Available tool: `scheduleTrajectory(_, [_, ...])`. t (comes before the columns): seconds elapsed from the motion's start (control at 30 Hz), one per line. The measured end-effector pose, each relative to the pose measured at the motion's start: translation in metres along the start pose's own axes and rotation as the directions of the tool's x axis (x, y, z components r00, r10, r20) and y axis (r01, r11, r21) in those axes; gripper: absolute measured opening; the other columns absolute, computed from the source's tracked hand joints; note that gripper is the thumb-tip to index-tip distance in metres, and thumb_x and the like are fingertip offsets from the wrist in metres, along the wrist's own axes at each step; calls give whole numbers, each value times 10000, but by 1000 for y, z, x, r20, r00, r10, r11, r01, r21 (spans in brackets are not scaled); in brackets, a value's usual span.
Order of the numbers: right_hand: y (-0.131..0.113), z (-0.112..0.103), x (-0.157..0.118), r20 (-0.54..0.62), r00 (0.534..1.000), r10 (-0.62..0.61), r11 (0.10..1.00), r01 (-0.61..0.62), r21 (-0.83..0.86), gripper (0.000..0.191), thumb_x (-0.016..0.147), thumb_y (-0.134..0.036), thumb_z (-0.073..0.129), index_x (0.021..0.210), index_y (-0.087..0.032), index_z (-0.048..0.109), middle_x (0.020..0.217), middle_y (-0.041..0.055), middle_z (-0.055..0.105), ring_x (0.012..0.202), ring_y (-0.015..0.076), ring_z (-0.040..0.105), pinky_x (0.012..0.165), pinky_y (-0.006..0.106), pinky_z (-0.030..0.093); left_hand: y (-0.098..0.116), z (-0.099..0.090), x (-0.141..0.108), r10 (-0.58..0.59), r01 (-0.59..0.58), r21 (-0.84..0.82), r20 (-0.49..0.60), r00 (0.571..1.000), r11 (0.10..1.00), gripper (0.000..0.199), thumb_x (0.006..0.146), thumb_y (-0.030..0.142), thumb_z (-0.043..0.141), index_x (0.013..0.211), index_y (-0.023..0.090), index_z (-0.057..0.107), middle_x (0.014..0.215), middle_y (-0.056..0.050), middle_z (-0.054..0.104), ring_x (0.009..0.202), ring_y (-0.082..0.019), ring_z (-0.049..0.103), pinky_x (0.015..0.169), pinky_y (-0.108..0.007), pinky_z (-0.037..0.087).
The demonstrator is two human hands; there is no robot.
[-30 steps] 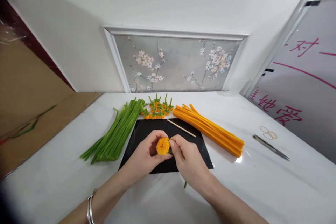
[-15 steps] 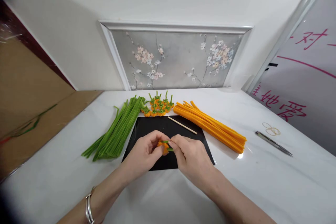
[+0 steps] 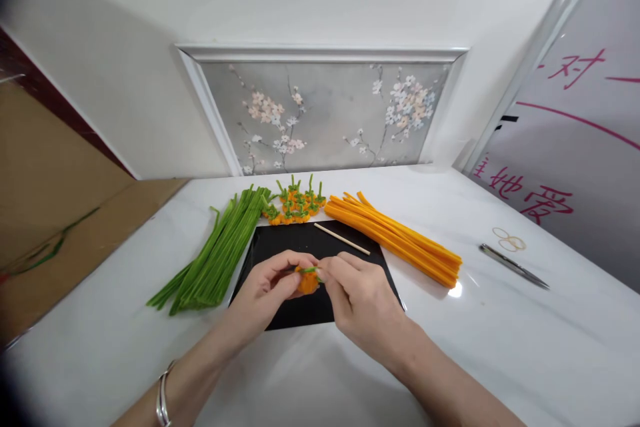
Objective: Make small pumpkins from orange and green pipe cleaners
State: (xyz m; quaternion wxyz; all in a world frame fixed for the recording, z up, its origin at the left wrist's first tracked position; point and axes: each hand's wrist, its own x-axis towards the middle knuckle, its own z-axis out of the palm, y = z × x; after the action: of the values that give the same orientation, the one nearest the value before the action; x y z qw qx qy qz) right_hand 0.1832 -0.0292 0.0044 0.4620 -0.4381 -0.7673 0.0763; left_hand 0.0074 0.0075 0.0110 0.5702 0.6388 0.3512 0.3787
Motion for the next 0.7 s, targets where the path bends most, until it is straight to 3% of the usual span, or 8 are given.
scheduleTrajectory(0.1, [2, 0, 0, -34, 997, 66, 997, -64, 40, 189, 937, -159, 477, 866, -188, 650, 727, 16, 641, 595, 113, 550, 577, 219, 455, -3, -1, 1, 29, -32, 58, 46, 999, 998, 152, 864, 201, 568, 950, 164, 688, 828, -25, 659, 747, -136, 604, 726, -273, 536])
scheduleTrajectory(0.17, [2, -1, 0, -17, 984, 179, 976, -176, 128, 186, 943, -220, 493, 873, -189, 663, 681, 7, 629, 555, 110, 541, 532, 218, 444, -5, -2, 3, 34, -36, 60, 45, 998, 998, 164, 877, 231, 574, 960, 164, 700, 822, -31, 670, 751, -142, 606, 717, -271, 533])
scheduleTrajectory(0.27, [1, -1, 2, 83, 920, 383, 861, -388, 328, 250, 948, -357, 498, 883, -177, 659, 575, -20, 559, 455, 97, 499, 422, 206, 393, -6, -3, 4, 97, -99, 138, 23, 995, 985, 170, 882, 207, 566, 935, 175, 725, 938, -58, 706, 833, -166, 631, 741, -271, 523])
scheduleTrajectory(0.37, [-3, 3, 4, 170, 853, 494, 721, -511, 469, 333, 918, -465, 524, 916, -155, 646, 533, -36, 540, 411, 89, 486, 393, 200, 408, -7, -1, 4, 206, -217, 309, 70, 976, 926, 213, 884, 143, 532, 880, 192, 739, 979, -60, 700, 886, -176, 638, 773, -267, 510])
scheduleTrajectory(0.43, [-5, 8, 3, 213, 840, 500, 675, -531, 513, 365, 902, -491, 538, 960, -146, 641, 531, -38, 548, 413, 91, 497, 401, 200, 436, -10, 1, 3, 242, -254, 387, 80, 967, 886, 204, 870, 128, 546, 912, 198, 733, 1010, -63, 688, 897, -179, 643, 775, -267, 513])
scheduleTrajectory(0.53, [-6, 15, -1, 239, 854, 461, 673, -513, 533, 353, 914, -468, 528, 1036, -158, 643, 575, -27, 579, 446, 95, 531, 423, 198, 463, -15, 3, 1, 286, -272, 447, 37, 957, 852, 228, 840, 117, 583, 1009, 203, 710, 1079, -70, 680, 951, -192, 649, 827, -283, 516])
scheduleTrajectory(0.7, [-1, 13, -4, 170, 929, 328, 846, -369, 384, 231, 941, -324, 511, 1010, -195, 690, 691, 9, 651, 549, 112, 589, 509, 209, 482, -18, 4, 0, 335, -302, 513, 30, 942, 804, 256, 829, 76, 553, 1013, 190, 689, 1037, -72, 698, 948, -198, 651, 848, -305, 511])
